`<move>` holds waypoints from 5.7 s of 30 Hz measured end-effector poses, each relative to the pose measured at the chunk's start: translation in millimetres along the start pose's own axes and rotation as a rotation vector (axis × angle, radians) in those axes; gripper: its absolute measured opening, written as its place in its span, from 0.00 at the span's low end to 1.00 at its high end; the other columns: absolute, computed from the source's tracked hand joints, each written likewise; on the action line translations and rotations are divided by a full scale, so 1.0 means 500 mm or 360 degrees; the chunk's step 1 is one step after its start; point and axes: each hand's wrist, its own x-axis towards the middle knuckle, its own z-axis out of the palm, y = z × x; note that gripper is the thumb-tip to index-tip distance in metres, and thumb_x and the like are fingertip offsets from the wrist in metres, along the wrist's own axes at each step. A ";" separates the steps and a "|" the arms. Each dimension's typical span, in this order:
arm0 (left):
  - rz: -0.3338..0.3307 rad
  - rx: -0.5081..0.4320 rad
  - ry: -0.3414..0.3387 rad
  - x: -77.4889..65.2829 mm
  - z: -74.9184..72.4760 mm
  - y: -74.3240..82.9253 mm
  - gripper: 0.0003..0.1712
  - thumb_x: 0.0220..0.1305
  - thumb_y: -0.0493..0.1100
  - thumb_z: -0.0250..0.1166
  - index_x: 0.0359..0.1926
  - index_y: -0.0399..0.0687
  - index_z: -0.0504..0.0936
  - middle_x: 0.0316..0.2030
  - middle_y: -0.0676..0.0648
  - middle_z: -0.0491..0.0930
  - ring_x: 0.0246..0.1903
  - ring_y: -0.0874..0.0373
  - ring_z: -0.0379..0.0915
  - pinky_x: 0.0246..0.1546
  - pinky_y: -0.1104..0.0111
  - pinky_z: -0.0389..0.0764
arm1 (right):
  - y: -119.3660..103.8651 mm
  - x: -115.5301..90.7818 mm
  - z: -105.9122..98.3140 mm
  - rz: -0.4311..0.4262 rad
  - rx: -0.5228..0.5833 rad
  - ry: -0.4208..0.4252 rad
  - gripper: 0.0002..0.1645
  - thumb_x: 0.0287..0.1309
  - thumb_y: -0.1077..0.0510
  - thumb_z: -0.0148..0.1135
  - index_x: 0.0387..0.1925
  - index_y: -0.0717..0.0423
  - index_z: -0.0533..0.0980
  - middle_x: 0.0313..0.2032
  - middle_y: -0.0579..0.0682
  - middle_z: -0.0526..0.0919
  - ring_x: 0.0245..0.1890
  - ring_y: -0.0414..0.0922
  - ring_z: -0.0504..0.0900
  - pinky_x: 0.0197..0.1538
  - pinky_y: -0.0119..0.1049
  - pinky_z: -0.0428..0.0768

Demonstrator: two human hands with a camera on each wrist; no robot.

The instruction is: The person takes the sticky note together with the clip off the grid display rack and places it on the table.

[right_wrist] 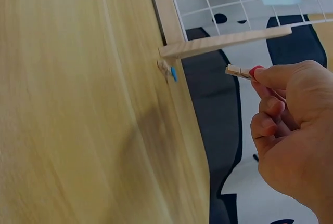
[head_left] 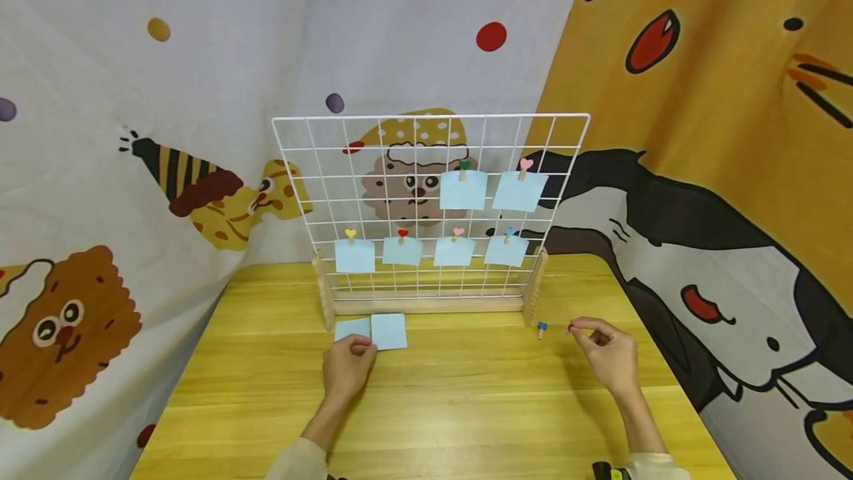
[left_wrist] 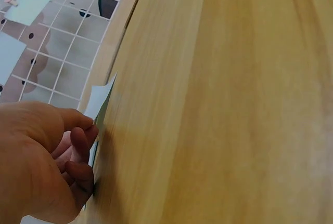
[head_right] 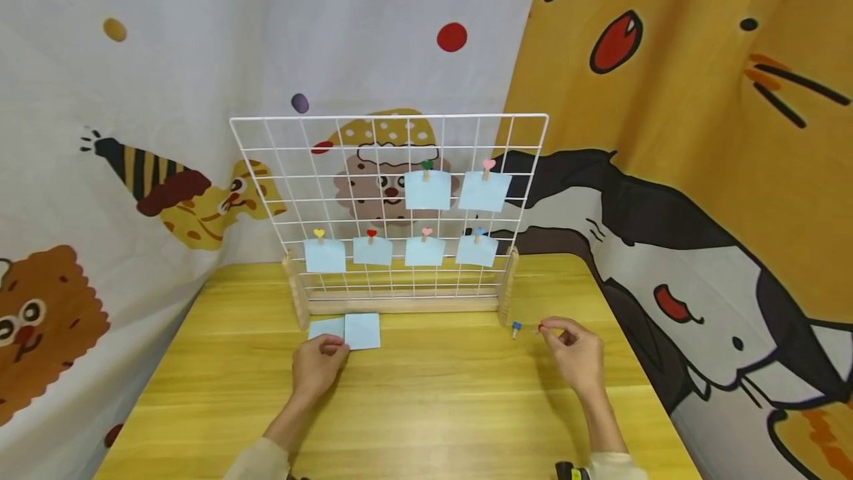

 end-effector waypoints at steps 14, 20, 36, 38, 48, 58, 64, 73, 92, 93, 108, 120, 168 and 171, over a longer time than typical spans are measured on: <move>0.0028 0.0048 0.0021 0.002 0.002 -0.002 0.04 0.63 0.41 0.81 0.36 0.45 0.95 0.31 0.46 0.96 0.36 0.45 0.95 0.43 0.47 0.91 | 0.041 0.014 -0.019 0.0225 -0.0113 -0.0294 0.10 0.73 0.56 0.78 0.49 0.58 0.93 0.22 0.56 0.82 0.14 0.39 0.66 0.17 0.35 0.67; 0.0055 0.0039 0.0027 0.001 0.000 -0.007 0.03 0.64 0.40 0.81 0.36 0.45 0.95 0.31 0.45 0.96 0.35 0.45 0.94 0.41 0.49 0.91 | 0.053 0.035 -0.011 0.0341 -0.0147 -0.0421 0.12 0.74 0.53 0.77 0.51 0.55 0.93 0.36 0.58 0.91 0.20 0.39 0.71 0.22 0.33 0.72; 0.0023 0.0022 0.0025 -0.001 -0.002 -0.010 0.03 0.64 0.40 0.80 0.38 0.45 0.95 0.32 0.46 0.96 0.36 0.46 0.95 0.42 0.50 0.91 | 0.064 0.092 0.031 0.0356 -0.0258 -0.0716 0.10 0.75 0.61 0.74 0.49 0.65 0.91 0.44 0.61 0.95 0.38 0.46 0.85 0.34 0.32 0.81; 0.0028 0.0029 0.0036 -0.003 -0.003 -0.008 0.03 0.64 0.39 0.80 0.38 0.46 0.95 0.32 0.46 0.96 0.35 0.47 0.95 0.41 0.51 0.91 | 0.070 0.095 0.035 0.0356 -0.0260 -0.0723 0.10 0.75 0.61 0.73 0.49 0.65 0.91 0.44 0.60 0.95 0.37 0.44 0.84 0.35 0.32 0.82; 0.0018 0.0040 0.0059 -0.001 -0.002 -0.013 0.04 0.63 0.41 0.81 0.37 0.47 0.95 0.31 0.47 0.96 0.35 0.46 0.94 0.41 0.52 0.90 | 0.098 0.099 0.047 0.0318 -0.0254 -0.0714 0.09 0.77 0.60 0.72 0.49 0.62 0.91 0.47 0.60 0.95 0.42 0.39 0.87 0.41 0.29 0.83; 0.0020 0.0017 0.0043 0.000 -0.002 -0.018 0.04 0.63 0.40 0.80 0.39 0.47 0.95 0.32 0.48 0.96 0.34 0.53 0.93 0.39 0.60 0.89 | 0.115 0.098 0.049 0.0289 -0.0262 -0.0681 0.09 0.77 0.59 0.73 0.49 0.59 0.92 0.49 0.59 0.96 0.49 0.47 0.91 0.47 0.25 0.83; 0.0025 -0.0009 0.0030 -0.002 -0.005 -0.018 0.06 0.63 0.39 0.81 0.41 0.45 0.95 0.33 0.48 0.96 0.31 0.58 0.92 0.37 0.66 0.88 | 0.121 0.101 0.051 0.0265 -0.0269 -0.0652 0.09 0.76 0.59 0.73 0.49 0.59 0.92 0.48 0.59 0.96 0.50 0.48 0.92 0.47 0.24 0.83; 0.0059 -0.0054 0.0018 -0.008 -0.012 -0.011 0.07 0.65 0.38 0.80 0.43 0.42 0.95 0.33 0.46 0.95 0.30 0.57 0.91 0.35 0.68 0.88 | 0.122 0.096 0.055 0.0293 -0.0252 -0.0634 0.09 0.76 0.58 0.74 0.50 0.59 0.93 0.49 0.59 0.96 0.49 0.45 0.92 0.48 0.23 0.83; 0.0120 -0.0258 -0.0039 -0.006 -0.025 0.002 0.13 0.70 0.40 0.79 0.52 0.40 0.93 0.38 0.44 0.94 0.33 0.59 0.89 0.37 0.74 0.86 | 0.096 0.081 0.033 0.0276 -0.0151 -0.0647 0.30 0.80 0.46 0.71 0.70 0.61 0.81 0.62 0.66 0.88 0.38 0.46 0.88 0.33 0.34 0.84; 0.0132 -0.0284 -0.0040 -0.004 -0.026 0.005 0.14 0.71 0.41 0.79 0.53 0.40 0.92 0.39 0.44 0.94 0.33 0.59 0.89 0.37 0.75 0.85 | 0.091 0.080 0.029 0.0265 -0.0150 -0.0636 0.31 0.80 0.45 0.70 0.71 0.61 0.81 0.63 0.65 0.88 0.37 0.47 0.88 0.31 0.35 0.83; 0.0273 -0.0459 -0.0271 0.040 -0.055 0.093 0.23 0.78 0.49 0.75 0.69 0.51 0.86 0.61 0.40 0.90 0.54 0.51 0.90 0.46 0.72 0.87 | -0.012 0.089 0.016 -0.0201 -0.0239 -0.0425 0.26 0.80 0.47 0.71 0.70 0.53 0.82 0.62 0.60 0.90 0.44 0.28 0.81 0.44 0.22 0.81; 0.0466 -0.0523 -0.0366 0.079 -0.058 0.171 0.24 0.80 0.49 0.73 0.71 0.51 0.84 0.64 0.42 0.88 0.63 0.45 0.88 0.55 0.69 0.89 | -0.134 0.123 0.011 -0.0546 -0.0203 -0.0366 0.26 0.75 0.59 0.74 0.70 0.58 0.82 0.61 0.60 0.90 0.50 0.51 0.88 0.52 0.23 0.83; 0.0913 -0.0645 -0.0235 0.190 -0.017 0.422 0.20 0.79 0.45 0.73 0.66 0.44 0.86 0.60 0.41 0.92 0.56 0.47 0.91 0.51 0.60 0.92 | -0.462 0.236 0.099 -0.1244 0.0136 -0.0231 0.30 0.60 0.68 0.81 0.65 0.61 0.85 0.57 0.61 0.91 0.48 0.55 0.87 0.52 0.40 0.83; 0.0906 -0.0644 -0.0228 0.193 -0.015 0.427 0.20 0.79 0.46 0.72 0.66 0.46 0.86 0.60 0.41 0.92 0.56 0.47 0.91 0.51 0.63 0.91 | -0.475 0.243 0.108 -0.1260 0.0162 -0.0234 0.29 0.61 0.69 0.81 0.64 0.64 0.85 0.56 0.63 0.91 0.48 0.55 0.87 0.51 0.42 0.84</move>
